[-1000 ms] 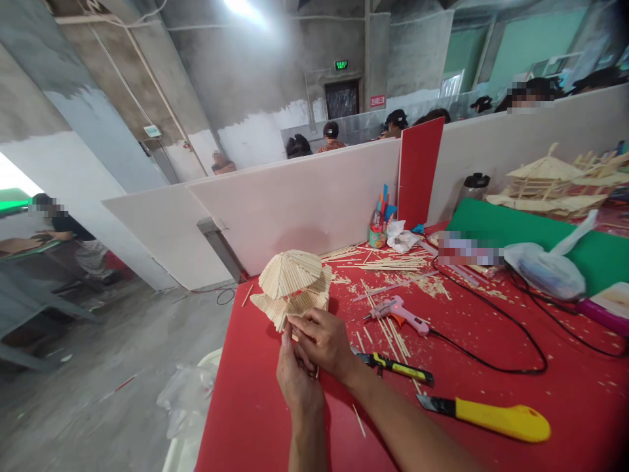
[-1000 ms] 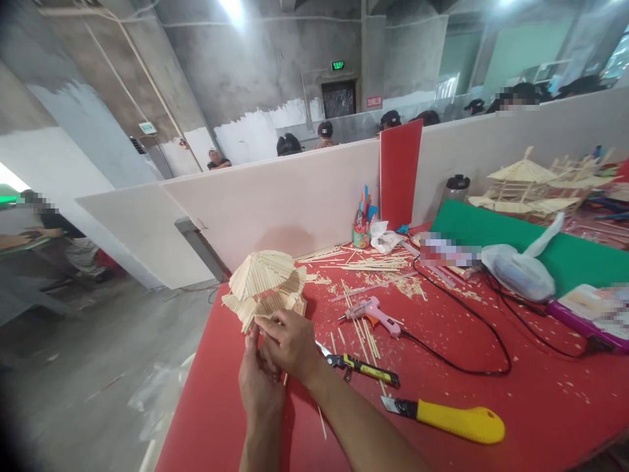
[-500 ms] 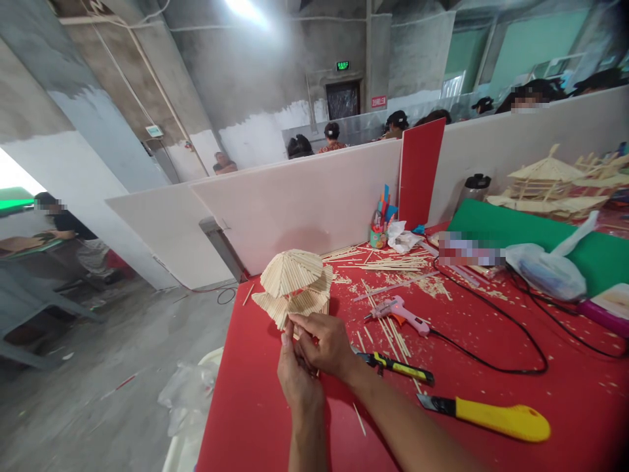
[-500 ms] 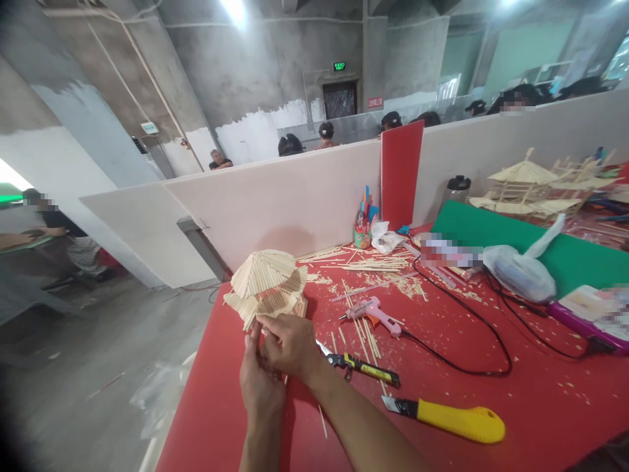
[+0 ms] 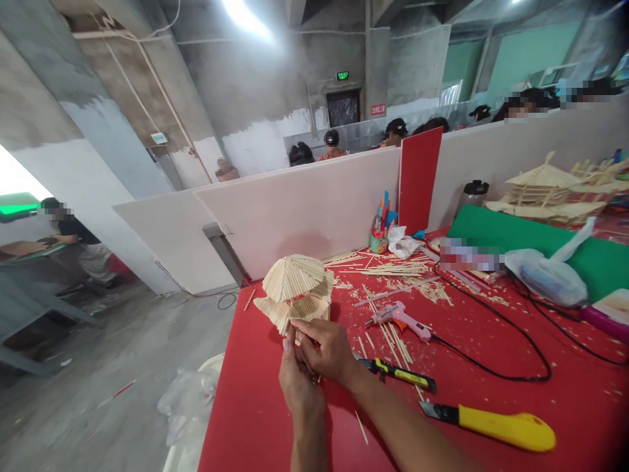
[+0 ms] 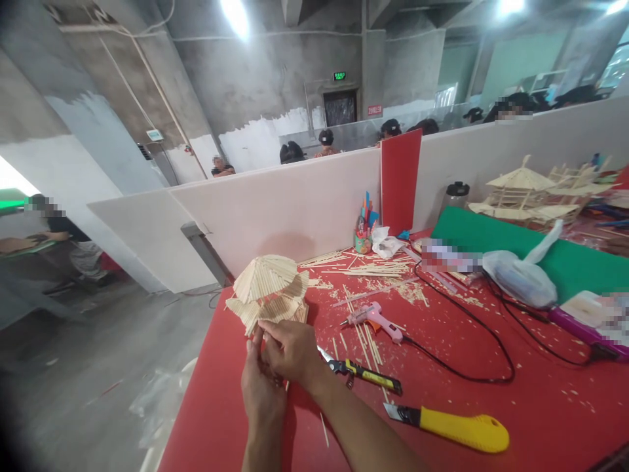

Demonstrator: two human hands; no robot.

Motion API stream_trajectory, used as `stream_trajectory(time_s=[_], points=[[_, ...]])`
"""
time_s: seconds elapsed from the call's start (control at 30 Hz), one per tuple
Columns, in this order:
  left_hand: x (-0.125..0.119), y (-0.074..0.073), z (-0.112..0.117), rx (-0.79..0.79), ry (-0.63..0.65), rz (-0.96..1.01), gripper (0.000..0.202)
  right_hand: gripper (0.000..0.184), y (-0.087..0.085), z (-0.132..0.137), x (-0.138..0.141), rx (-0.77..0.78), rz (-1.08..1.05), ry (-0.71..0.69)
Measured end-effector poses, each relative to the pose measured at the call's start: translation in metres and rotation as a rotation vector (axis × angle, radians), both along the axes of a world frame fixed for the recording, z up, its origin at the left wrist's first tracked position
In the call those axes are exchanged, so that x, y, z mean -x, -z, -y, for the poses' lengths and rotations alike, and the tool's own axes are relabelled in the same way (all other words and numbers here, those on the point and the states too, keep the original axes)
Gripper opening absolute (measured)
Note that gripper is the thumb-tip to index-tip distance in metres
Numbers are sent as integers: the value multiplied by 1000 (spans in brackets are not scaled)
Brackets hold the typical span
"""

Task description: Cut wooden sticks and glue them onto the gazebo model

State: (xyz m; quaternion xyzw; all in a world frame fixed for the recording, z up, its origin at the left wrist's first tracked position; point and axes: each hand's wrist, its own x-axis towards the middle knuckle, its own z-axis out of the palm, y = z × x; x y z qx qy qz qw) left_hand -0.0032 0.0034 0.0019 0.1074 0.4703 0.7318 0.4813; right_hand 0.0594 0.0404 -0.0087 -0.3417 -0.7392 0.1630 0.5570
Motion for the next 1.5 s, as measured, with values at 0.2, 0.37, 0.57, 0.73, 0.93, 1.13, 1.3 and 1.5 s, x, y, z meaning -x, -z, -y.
stream_trajectory(time_s=[0.2, 0.37, 0.57, 0.73, 0.93, 1.13, 1.3, 1.5], points=[[-4, -7, 5, 52, -30, -1, 44, 34, -3, 2, 0, -47, 24, 4], [-2, -5, 8, -5, -92, -40, 33, 34, -6, 8, -3, -87, 56, 27], [0, 4, 4, -137, 105, 39, 35, 33, -6, 25, -21, -24, -16, -3], [-3, 6, 5, -105, 323, 40, 42, 30, -7, 40, -40, 188, -241, -88], [-17, 5, 9, -119, 416, -34, 43, 34, -3, 60, -61, 212, -180, 24], [-22, 5, 8, -194, 403, -80, 39, 32, 5, 83, -108, 176, 159, 231], [-22, 8, 6, -168, 385, -86, 40, 28, 13, 82, -171, 391, 361, 536], [-30, 12, 7, -93, 437, -138, 45, 25, -3, 66, -204, 683, 616, 646]])
